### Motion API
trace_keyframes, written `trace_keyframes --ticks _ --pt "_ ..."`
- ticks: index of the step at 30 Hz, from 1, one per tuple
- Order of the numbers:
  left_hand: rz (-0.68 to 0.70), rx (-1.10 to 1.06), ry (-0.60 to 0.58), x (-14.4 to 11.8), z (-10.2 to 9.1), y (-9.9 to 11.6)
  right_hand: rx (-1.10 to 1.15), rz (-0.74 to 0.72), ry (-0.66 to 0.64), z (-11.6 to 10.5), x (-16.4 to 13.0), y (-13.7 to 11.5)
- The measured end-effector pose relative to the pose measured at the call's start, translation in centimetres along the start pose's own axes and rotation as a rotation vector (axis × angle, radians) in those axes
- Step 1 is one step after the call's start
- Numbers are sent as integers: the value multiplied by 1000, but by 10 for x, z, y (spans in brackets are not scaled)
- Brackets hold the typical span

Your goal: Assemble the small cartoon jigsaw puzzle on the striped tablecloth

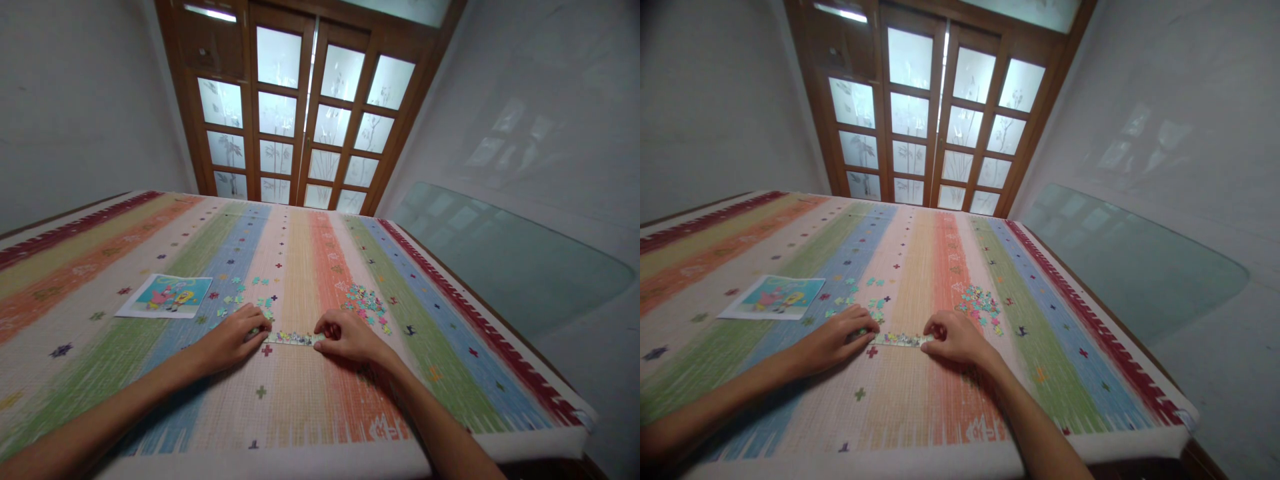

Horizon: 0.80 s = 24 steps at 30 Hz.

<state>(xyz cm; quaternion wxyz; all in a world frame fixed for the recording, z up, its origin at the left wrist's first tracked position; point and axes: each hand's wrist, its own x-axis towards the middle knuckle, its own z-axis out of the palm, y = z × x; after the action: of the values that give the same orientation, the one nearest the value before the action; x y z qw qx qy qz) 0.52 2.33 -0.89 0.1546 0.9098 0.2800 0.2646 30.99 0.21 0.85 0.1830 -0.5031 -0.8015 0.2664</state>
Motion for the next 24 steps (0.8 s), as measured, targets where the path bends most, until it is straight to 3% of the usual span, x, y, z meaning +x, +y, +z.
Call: trace_keyframes --ticks 24 --pt "21 64 -44 -1 3 3 -12 -49 -11 3 0 1"
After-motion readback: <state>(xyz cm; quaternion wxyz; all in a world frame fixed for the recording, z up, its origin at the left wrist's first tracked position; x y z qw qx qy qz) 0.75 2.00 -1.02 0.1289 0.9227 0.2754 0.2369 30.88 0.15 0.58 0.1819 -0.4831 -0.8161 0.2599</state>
